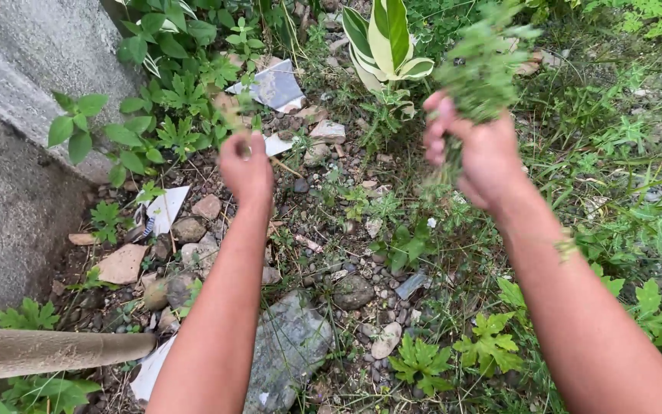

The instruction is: Manually pulling weeds and grass from a garden patch next to a concrete wall.

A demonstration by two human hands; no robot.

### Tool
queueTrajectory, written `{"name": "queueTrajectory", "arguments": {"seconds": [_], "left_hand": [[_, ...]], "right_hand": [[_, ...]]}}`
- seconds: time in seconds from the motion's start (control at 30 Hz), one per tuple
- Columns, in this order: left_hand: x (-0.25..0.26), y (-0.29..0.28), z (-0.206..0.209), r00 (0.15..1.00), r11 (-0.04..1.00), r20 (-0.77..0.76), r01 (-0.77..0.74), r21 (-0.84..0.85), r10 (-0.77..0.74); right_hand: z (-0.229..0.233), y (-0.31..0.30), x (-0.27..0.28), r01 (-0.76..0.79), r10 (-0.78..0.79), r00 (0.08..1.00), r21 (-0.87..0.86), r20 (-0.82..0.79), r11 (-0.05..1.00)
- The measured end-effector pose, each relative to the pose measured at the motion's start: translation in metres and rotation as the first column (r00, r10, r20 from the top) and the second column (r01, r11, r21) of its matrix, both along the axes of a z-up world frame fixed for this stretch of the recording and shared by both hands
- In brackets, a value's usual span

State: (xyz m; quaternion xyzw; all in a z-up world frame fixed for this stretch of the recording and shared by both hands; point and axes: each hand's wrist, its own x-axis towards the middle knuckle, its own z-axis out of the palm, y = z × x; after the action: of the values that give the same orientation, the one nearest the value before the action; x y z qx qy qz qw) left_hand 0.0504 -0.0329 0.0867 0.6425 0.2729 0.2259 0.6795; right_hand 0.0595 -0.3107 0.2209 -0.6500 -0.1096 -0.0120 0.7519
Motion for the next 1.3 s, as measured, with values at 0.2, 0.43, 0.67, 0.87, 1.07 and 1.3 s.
{"name": "queueTrajectory", "arguments": {"seconds": [0.2, 0.43, 0.67, 0.87, 1.07, 1.3], "left_hand": [[-0.016, 0.017, -0.055, 0.943, 0.87, -0.217, -0.122, 0.478, 0.252], [-0.02, 0.018, -0.113, 0.987, 0.845, -0.16, 0.09, 0.527, -0.006], [-0.019, -0.005, -0.13, 0.893, 0.835, -0.368, 0.398, 0.381, -0.257], [-0.013, -0.014, -0.154, 0.854, 0.813, -0.423, 0.462, 0.355, -0.301], [0.007, -0.013, -0.178, 0.874, 0.858, -0.418, 0.398, 0.325, -0.247], [0.033, -0.009, -0.178, 0.916, 0.896, -0.385, 0.265, 0.358, -0.117]], "right_hand": [[-0.05, 0.055, -0.042, -0.42, 0.237, 0.863, -0.375, -0.445, 0.827], [-0.159, 0.064, -0.06, -0.393, 0.169, 0.896, -0.554, -0.411, 0.734], [-0.212, 0.057, -0.078, -0.13, 0.023, 0.978, -0.522, -0.207, 0.843], [-0.301, 0.04, -0.052, -0.156, 0.176, 0.983, -0.775, -0.058, 0.612], [-0.302, 0.039, -0.047, -0.207, 0.154, 0.977, -0.814, -0.146, 0.543], [-0.355, 0.058, -0.051, -0.222, 0.098, 0.975, -0.81, -0.201, 0.543]]}}
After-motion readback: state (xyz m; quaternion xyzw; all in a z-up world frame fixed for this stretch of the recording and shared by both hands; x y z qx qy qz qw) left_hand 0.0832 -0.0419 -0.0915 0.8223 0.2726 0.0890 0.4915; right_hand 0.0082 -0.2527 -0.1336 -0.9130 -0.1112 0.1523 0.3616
